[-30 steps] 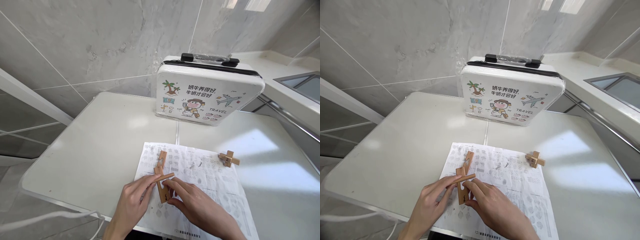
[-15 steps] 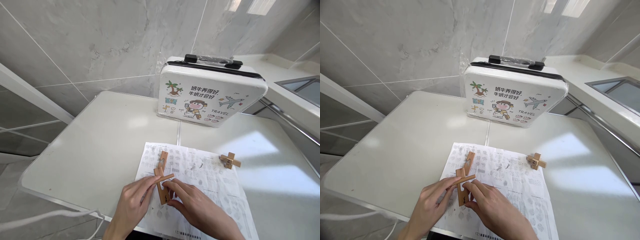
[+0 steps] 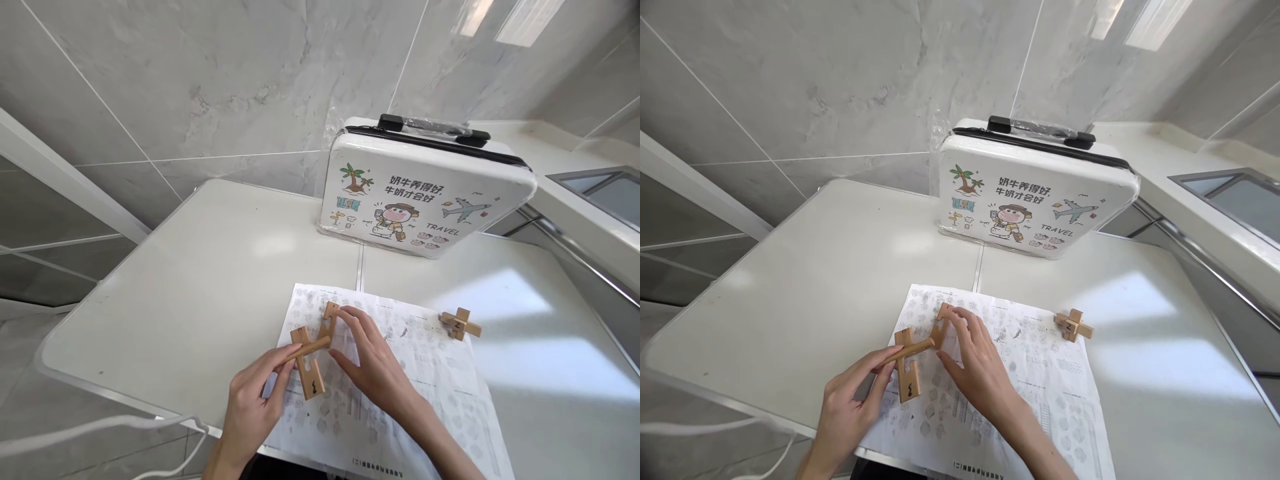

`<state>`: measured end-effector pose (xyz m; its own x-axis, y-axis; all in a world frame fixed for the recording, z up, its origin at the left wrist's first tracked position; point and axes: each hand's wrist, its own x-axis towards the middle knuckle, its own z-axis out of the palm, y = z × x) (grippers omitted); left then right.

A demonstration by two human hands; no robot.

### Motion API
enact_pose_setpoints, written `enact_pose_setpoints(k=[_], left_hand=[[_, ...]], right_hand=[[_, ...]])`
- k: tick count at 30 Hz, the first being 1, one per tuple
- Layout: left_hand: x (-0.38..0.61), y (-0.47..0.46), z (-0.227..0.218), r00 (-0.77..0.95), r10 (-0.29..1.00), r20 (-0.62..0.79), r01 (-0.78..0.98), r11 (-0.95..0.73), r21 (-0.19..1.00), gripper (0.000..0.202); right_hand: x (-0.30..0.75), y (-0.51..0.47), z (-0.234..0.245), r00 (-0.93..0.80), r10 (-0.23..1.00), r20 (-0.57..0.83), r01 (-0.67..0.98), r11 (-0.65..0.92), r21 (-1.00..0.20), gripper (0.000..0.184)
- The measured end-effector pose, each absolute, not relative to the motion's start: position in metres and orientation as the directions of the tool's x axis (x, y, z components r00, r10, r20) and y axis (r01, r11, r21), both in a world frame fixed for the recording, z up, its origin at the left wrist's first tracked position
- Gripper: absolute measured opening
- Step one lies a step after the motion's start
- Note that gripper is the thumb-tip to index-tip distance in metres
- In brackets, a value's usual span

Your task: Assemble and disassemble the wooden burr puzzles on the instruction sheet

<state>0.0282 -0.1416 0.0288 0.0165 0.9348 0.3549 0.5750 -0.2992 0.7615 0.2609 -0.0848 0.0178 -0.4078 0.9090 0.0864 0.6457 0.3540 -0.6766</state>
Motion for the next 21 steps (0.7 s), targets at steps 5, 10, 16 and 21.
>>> enact_pose_setpoints(k=[5, 10, 16, 21], left_hand=[[0.025, -0.148, 0.027, -0.022, 0.934, 0.357, 0.571, -0.282, 0.771, 0.026], [0.022, -0.153, 0.025, -0.021, 0.933, 0.359, 0.553, -0.288, 0.782, 0.026], [0.020, -0.154, 0.026, -0.021, 0.929, 0.370, 0.558, -0.296, 0.775, 0.027], [0.021, -0.152, 0.026, -0.007, 0.904, 0.427, 0.602, -0.337, 0.724, 0.030]], right_hand=[[0.249, -0.077, -0.008, -0.430, 0.883, 0.186, 0.675, 0.452, -0.584, 0.066], [0.244, -0.074, -0.018, -0.429, 0.875, 0.226, 0.683, 0.477, -0.553, 0.060], [0.246, -0.079, 0.000, -0.281, 0.950, 0.136, 0.626, 0.289, -0.725, 0.057], [0.257, -0.094, 0.029, -0.147, 0.958, -0.247, 0.281, -0.199, -0.939, 0.055]])
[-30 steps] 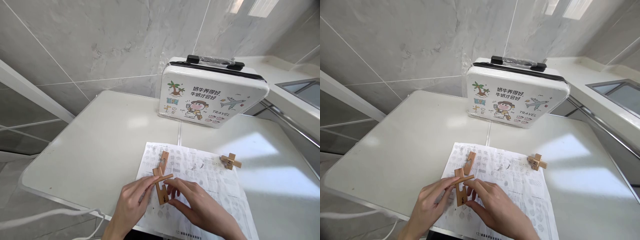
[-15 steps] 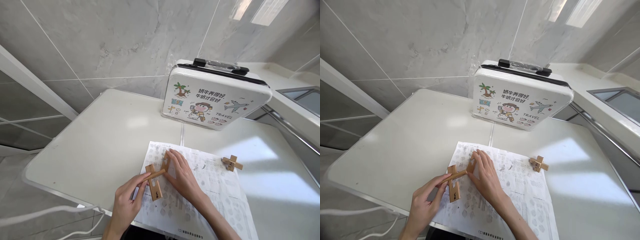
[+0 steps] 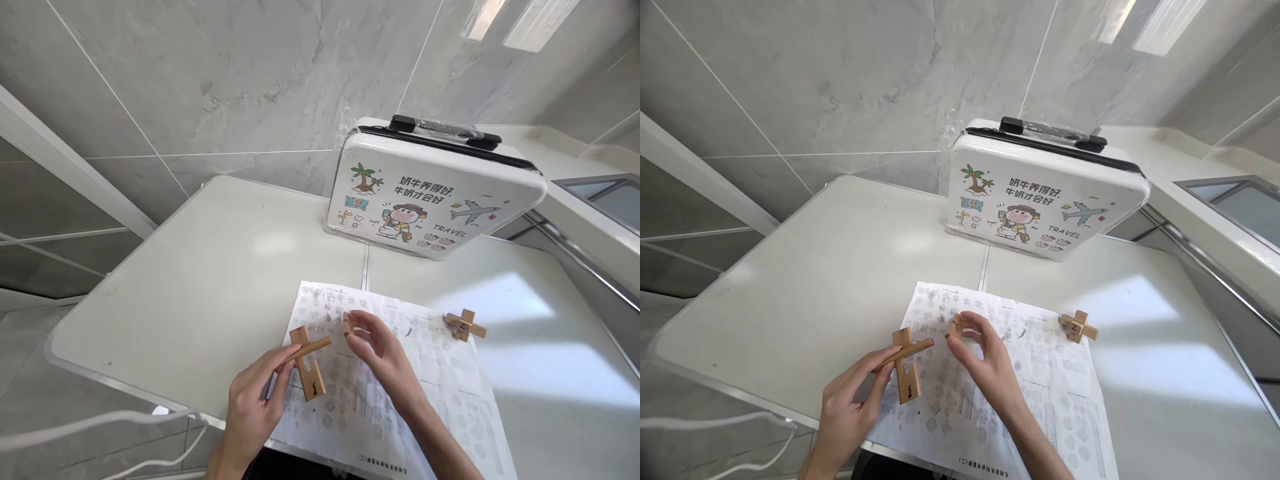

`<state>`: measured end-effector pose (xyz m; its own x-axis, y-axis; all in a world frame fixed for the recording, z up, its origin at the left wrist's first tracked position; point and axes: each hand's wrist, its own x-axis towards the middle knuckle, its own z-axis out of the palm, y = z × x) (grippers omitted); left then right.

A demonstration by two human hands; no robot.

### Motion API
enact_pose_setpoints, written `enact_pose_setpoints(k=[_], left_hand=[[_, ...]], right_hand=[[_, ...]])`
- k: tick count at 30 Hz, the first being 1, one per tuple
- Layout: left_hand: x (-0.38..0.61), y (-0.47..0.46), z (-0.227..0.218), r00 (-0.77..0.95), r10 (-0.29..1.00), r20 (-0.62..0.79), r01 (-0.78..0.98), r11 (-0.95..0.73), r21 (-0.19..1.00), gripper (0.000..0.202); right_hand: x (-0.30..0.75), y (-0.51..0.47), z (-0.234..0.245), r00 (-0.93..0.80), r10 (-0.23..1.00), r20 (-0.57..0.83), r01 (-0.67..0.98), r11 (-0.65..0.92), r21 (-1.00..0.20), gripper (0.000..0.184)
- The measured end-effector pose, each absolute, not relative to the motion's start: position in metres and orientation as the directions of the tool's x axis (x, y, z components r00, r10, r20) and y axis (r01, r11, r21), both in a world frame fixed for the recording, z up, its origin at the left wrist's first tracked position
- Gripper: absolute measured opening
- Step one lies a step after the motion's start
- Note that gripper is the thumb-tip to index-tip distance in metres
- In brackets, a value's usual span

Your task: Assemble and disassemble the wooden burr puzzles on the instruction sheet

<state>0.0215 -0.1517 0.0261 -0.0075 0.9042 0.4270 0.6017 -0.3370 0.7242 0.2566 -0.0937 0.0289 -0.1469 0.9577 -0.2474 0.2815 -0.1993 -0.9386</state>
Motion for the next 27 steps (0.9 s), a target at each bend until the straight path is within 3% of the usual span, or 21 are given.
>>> enact_pose_setpoints(k=[4, 7, 15, 19, 27], left_hand=[[0.027, -0.146, 0.029, 0.075, 0.885, 0.459, 0.627, -0.400, 0.669, 0.033], [0.033, -0.142, 0.035, 0.152, 0.854, 0.497, 0.640, -0.468, 0.609, 0.035], [0.042, -0.137, 0.048, 0.302, 0.832, 0.464, 0.680, -0.530, 0.507, 0.038], [0.051, -0.135, 0.054, 0.375, 0.819, 0.434, 0.654, -0.566, 0.503, 0.037], [0.062, -0.134, 0.057, 0.241, 0.916, 0.320, 0.703, -0.392, 0.594, 0.024]], right_hand=[[0.259, -0.106, 0.040, -0.302, 0.873, -0.383, -0.131, -0.436, -0.890, 0.053], [0.258, -0.113, 0.041, -0.369, 0.837, -0.404, -0.304, -0.519, -0.799, 0.049], [0.265, -0.116, 0.043, -0.380, 0.831, -0.407, -0.234, -0.512, -0.827, 0.047], [0.266, -0.120, 0.048, -0.411, 0.790, -0.456, -0.172, -0.558, -0.812, 0.057], [0.268, -0.119, 0.059, -0.431, 0.748, -0.505, -0.238, -0.634, -0.736, 0.054]])
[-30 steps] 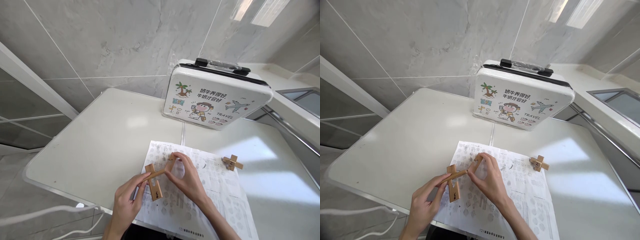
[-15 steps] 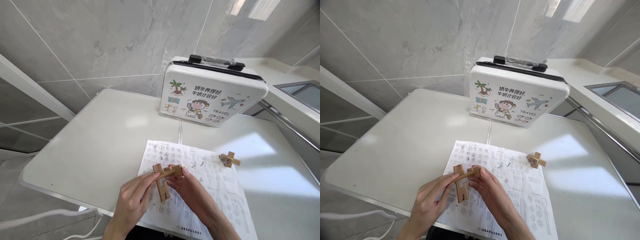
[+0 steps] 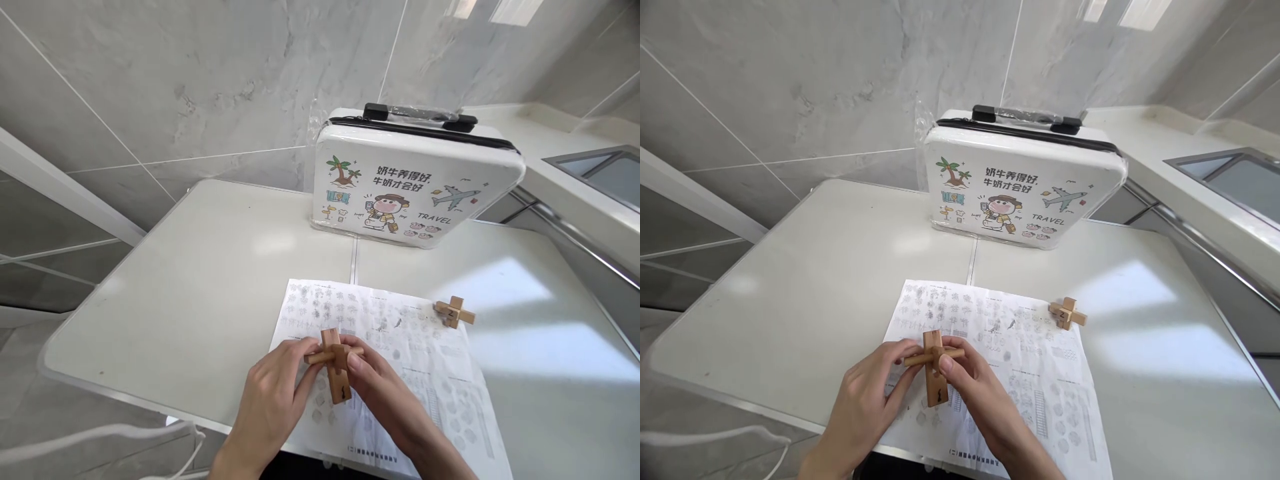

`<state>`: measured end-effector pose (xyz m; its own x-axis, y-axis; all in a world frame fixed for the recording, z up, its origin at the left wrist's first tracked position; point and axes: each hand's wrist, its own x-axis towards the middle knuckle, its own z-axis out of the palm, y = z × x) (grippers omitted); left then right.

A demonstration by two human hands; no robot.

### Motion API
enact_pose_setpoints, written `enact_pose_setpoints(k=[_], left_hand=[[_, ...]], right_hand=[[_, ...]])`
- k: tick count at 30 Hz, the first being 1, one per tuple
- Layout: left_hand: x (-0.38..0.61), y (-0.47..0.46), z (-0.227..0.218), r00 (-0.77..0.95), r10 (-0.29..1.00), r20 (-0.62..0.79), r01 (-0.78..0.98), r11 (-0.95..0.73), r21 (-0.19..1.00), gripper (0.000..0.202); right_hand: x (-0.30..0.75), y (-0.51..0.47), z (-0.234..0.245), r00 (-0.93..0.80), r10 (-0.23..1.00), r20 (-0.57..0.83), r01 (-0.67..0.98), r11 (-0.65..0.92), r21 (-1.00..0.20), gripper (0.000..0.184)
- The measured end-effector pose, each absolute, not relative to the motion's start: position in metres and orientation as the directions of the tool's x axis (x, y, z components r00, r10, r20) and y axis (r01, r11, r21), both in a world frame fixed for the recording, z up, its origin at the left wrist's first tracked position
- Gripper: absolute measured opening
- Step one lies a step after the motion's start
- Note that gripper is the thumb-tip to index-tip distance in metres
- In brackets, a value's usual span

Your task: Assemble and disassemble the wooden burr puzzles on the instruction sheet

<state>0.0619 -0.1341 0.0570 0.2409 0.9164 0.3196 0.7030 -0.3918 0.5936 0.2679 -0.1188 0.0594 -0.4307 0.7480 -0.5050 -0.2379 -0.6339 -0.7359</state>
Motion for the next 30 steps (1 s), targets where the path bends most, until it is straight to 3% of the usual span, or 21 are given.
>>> enact_pose_setpoints(k=[3, 7, 9, 14, 21, 27, 30], left_hand=[[0.061, -0.135, 0.059, 0.206, 0.953, 0.222, 0.686, -0.302, 0.662, 0.033], [0.061, -0.136, 0.065, 0.250, 0.964, 0.085, 0.628, -0.229, 0.744, 0.091], [0.063, -0.135, 0.068, 0.279, 0.959, 0.042, 0.616, -0.212, 0.759, 0.108], [0.068, -0.131, 0.069, 0.298, 0.948, 0.109, 0.589, -0.272, 0.761, 0.096], [0.067, -0.132, 0.064, 0.348, 0.927, 0.139, 0.534, -0.318, 0.783, 0.100], [0.058, -0.134, 0.056, 0.341, 0.929, 0.144, 0.469, -0.301, 0.830, 0.099], [0.055, -0.131, 0.048, 0.329, 0.918, 0.221, 0.416, -0.351, 0.839, 0.096]], right_hand=[[0.269, -0.119, 0.055, -0.456, 0.745, -0.487, -0.312, -0.646, -0.696, 0.053], [0.268, -0.121, 0.051, -0.471, 0.766, -0.437, -0.393, -0.626, -0.674, 0.048], [0.267, -0.122, 0.052, -0.475, 0.770, -0.427, -0.405, -0.622, -0.670, 0.045], [0.270, -0.123, 0.056, -0.487, 0.753, -0.442, -0.380, -0.638, -0.670, 0.051], [0.280, -0.134, 0.054, -0.500, 0.735, -0.458, -0.282, -0.638, -0.717, 0.066], [0.291, -0.139, 0.059, -0.341, 0.824, -0.453, -0.060, -0.500, -0.864, 0.053], [0.289, -0.143, 0.060, -0.375, 0.839, -0.395, -0.026, -0.436, -0.900, 0.047]])
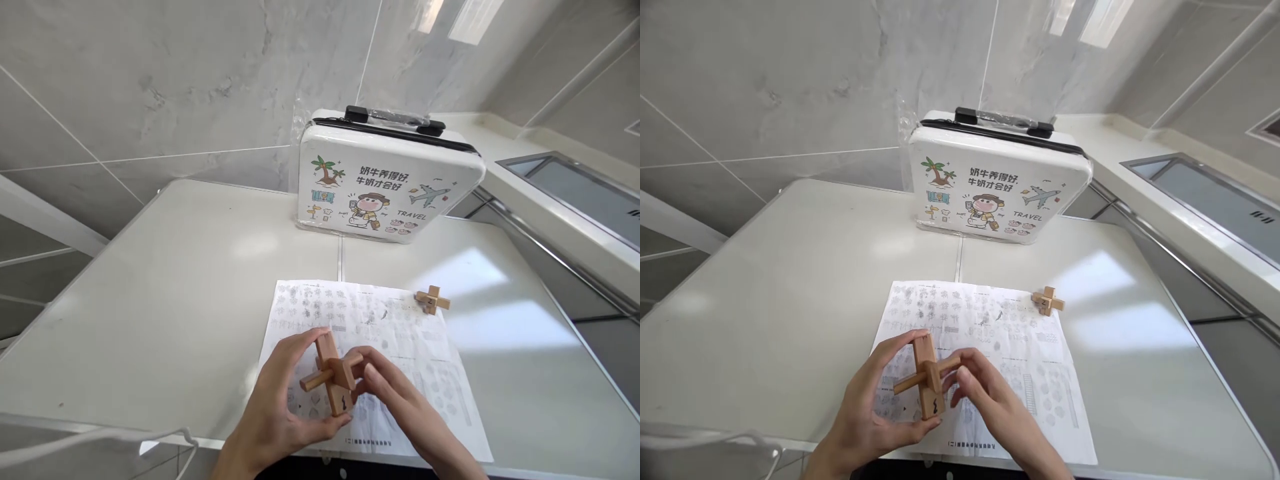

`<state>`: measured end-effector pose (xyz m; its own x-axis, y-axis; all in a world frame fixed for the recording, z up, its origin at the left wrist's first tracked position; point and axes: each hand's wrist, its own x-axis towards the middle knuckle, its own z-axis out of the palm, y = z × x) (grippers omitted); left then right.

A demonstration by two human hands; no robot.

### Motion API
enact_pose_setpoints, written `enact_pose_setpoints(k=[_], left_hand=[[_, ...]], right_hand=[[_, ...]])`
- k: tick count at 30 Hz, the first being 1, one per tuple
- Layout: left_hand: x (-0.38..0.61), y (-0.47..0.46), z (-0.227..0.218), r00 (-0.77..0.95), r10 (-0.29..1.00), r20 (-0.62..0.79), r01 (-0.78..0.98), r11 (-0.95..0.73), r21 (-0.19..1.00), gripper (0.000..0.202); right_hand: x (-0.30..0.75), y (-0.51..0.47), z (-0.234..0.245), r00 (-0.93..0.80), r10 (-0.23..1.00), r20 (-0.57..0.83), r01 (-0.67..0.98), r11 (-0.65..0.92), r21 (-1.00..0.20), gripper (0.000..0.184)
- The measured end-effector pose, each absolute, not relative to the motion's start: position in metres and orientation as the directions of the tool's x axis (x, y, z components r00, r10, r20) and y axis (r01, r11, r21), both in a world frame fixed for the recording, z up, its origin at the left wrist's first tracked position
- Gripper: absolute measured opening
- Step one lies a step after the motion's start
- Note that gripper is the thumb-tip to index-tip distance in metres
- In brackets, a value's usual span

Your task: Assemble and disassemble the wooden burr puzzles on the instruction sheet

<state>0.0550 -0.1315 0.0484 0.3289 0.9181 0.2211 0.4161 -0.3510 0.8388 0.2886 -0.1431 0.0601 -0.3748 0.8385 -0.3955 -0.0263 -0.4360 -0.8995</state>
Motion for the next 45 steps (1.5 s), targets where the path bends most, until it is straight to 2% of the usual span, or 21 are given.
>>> enact_pose_setpoints(k=[3, 7, 10, 13, 17, 20, 26, 35, 45], left_hand=[[0.057, -0.128, 0.041, 0.351, 0.871, 0.343, 0.367, -0.465, 0.806, 0.094], [0.065, -0.125, 0.034, 0.432, 0.780, 0.453, 0.313, -0.601, 0.735, 0.091], [0.069, -0.124, 0.032, 0.494, 0.778, 0.387, 0.333, -0.581, 0.743, 0.092], [0.064, -0.120, 0.030, 0.513, 0.817, 0.264, 0.419, -0.507, 0.753, 0.089], [0.049, -0.114, 0.021, 0.410, 0.901, 0.144, 0.574, -0.377, 0.726, 0.062], [0.035, -0.112, 0.011, 0.303, 0.942, 0.141, 0.668, -0.316, 0.674, 0.044], [0.015, -0.114, -0.004, 0.201, 0.969, 0.141, 0.742, -0.245, 0.624, 0.040], [0.022, -0.112, 0.008, 0.064, 0.992, 0.105, 0.726, -0.118, 0.677, 0.039], [0.017, -0.108, 0.004, 0.099, 0.985, 0.140, 0.750, -0.166, 0.640, 0.036]], right_hand=[[0.280, -0.152, 0.058, -0.421, 0.830, -0.367, -0.047, -0.423, -0.905, 0.040], [0.270, -0.168, 0.051, -0.309, 0.879, -0.363, -0.088, -0.406, -0.909, 0.036], [0.278, -0.176, 0.045, -0.167, 0.926, -0.337, 0.034, -0.336, -0.941, 0.038], [0.303, -0.179, 0.038, 0.072, 0.960, -0.271, 0.253, -0.281, -0.926, 0.045], [0.350, -0.177, 0.023, 0.375, 0.921, -0.109, 0.482, -0.294, -0.826, 0.042], [0.381, -0.172, 0.008, 0.501, 0.864, -0.039, 0.516, -0.335, -0.788, 0.040], [0.413, -0.158, -0.010, 0.559, 0.829, 0.016, 0.530, -0.343, -0.776, 0.045], [0.415, -0.157, -0.018, 0.569, 0.821, 0.046, 0.490, -0.293, -0.821, 0.047], [0.418, -0.150, -0.023, 0.589, 0.806, 0.061, 0.501, -0.305, -0.810, 0.057]])
